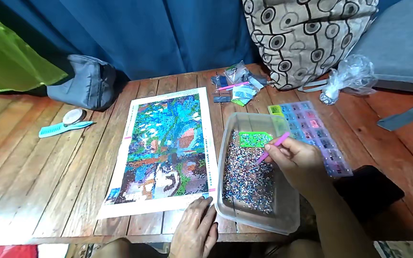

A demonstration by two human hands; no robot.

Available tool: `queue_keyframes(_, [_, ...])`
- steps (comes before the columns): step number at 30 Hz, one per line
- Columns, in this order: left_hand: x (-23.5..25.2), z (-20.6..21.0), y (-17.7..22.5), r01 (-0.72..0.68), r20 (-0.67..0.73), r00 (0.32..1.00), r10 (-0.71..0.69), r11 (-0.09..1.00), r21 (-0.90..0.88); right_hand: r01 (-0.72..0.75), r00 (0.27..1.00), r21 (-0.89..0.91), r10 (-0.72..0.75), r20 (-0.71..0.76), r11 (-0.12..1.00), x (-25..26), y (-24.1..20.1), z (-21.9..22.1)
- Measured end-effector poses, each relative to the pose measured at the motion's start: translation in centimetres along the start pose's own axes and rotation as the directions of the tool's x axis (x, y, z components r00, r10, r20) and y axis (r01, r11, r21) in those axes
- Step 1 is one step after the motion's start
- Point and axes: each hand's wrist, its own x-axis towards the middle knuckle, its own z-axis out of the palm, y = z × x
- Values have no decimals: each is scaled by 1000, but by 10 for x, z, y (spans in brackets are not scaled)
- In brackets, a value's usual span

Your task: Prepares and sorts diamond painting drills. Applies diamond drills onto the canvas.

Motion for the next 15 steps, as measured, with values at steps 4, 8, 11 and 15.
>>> queue_keyframes(4, [-5,2,-1,31,-58,998,-34,998,-62,-64,992,91,53,113,994,-4,-8,-2])
queue_keyframes(8, [-3,3,-1,-3,-74,997,-4,995,-100,-42,977,65,27,213,997,-5,-7,-1])
queue_keyframes(11, [0,3,1,-21,-73,997,17,998,-61,-48,960,62,29,280,997,-6,-10,-3])
queue_keyframes(15, [2,3,0,-42,-68,997,42,999,5,6,956,63,-24,293,998,-7,-8,-2])
